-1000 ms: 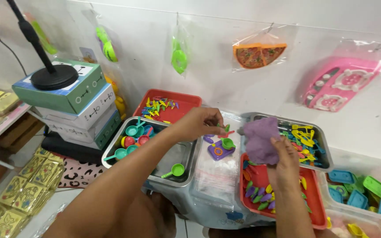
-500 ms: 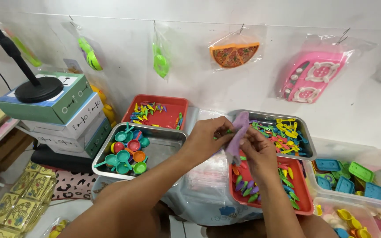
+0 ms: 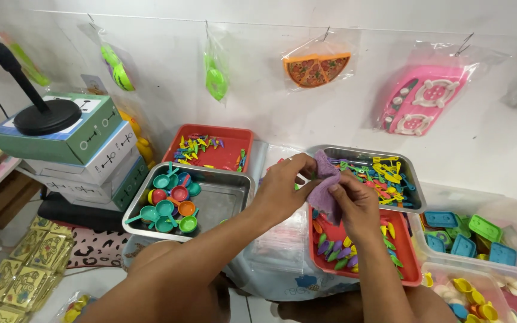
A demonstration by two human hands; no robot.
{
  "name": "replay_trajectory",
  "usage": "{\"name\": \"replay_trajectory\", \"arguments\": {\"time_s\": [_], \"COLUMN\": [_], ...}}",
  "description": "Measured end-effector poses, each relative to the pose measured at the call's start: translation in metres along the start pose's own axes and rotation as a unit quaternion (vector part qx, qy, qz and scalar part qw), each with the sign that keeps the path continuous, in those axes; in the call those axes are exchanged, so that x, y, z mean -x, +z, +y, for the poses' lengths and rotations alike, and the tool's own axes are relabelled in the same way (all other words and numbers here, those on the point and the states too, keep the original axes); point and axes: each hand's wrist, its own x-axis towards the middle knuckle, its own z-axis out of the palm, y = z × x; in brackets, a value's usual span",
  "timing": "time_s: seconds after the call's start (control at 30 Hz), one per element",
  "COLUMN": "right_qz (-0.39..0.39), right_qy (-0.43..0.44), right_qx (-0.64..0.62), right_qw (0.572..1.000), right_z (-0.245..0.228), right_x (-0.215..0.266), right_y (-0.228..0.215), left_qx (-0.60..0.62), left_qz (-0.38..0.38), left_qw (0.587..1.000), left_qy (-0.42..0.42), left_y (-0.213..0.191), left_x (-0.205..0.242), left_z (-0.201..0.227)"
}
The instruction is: The person sits on the floor and packs small plastic toys into clear plastic bags. They pick up items from metal trays, place them into bags, and wipe the toys with a purple cloth before sealing the bags.
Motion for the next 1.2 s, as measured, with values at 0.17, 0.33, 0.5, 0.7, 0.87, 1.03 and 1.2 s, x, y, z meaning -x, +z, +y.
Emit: {"name": "replay_trajectory", "arguments": {"time_s": [0.17, 0.33, 0.5, 0.7, 0.87, 1.03, 1.2], "right_qz": [0.003, -0.023, 0.001, 0.112, 0.195, 0.196, 0.132], "right_qy": [-0.044, -0.068, -0.051, -0.020, 0.013, -0.002, -0.059], "right_qx": [0.053, 0.064, 0.062, -0.004, -0.184, -0.081, -0.004], "right_qw": [0.998, 0.995, 0.997, 0.994, 0.963, 0.977, 0.990], "right_z": [0.001, -0.032, -0.010, 0.026, -0.041, -0.014, -0.007], "right_x": [0.000, -0.003, -0.001, 0.007, 0.001, 0.008, 0.006], "right_y": [-0.007, 0.007, -0.004, 0.000, 0.048, 0.045, 0.050], "left_qx": [0.074, 0.112, 0.115, 0.189, 0.342, 0.419, 0.334], "left_qz": [0.015, -0.004, 0.003, 0.017, 0.038, 0.059, 0.056], "left_qw": [0.997, 0.993, 0.992, 0.978, 0.930, 0.895, 0.937], "left_qy": [-0.007, -0.046, -0.052, -0.086, -0.131, -0.143, -0.089], "left_y": [0.012, 0.002, 0.014, 0.019, 0.017, 0.020, 0.020], "left_x": [0.002, -0.001, 0.003, 0.002, -0.004, -0.006, -0.004], "left_z": [-0.006, 0.006, -0.013, -0.016, -0.009, -0.027, -0.034]}}
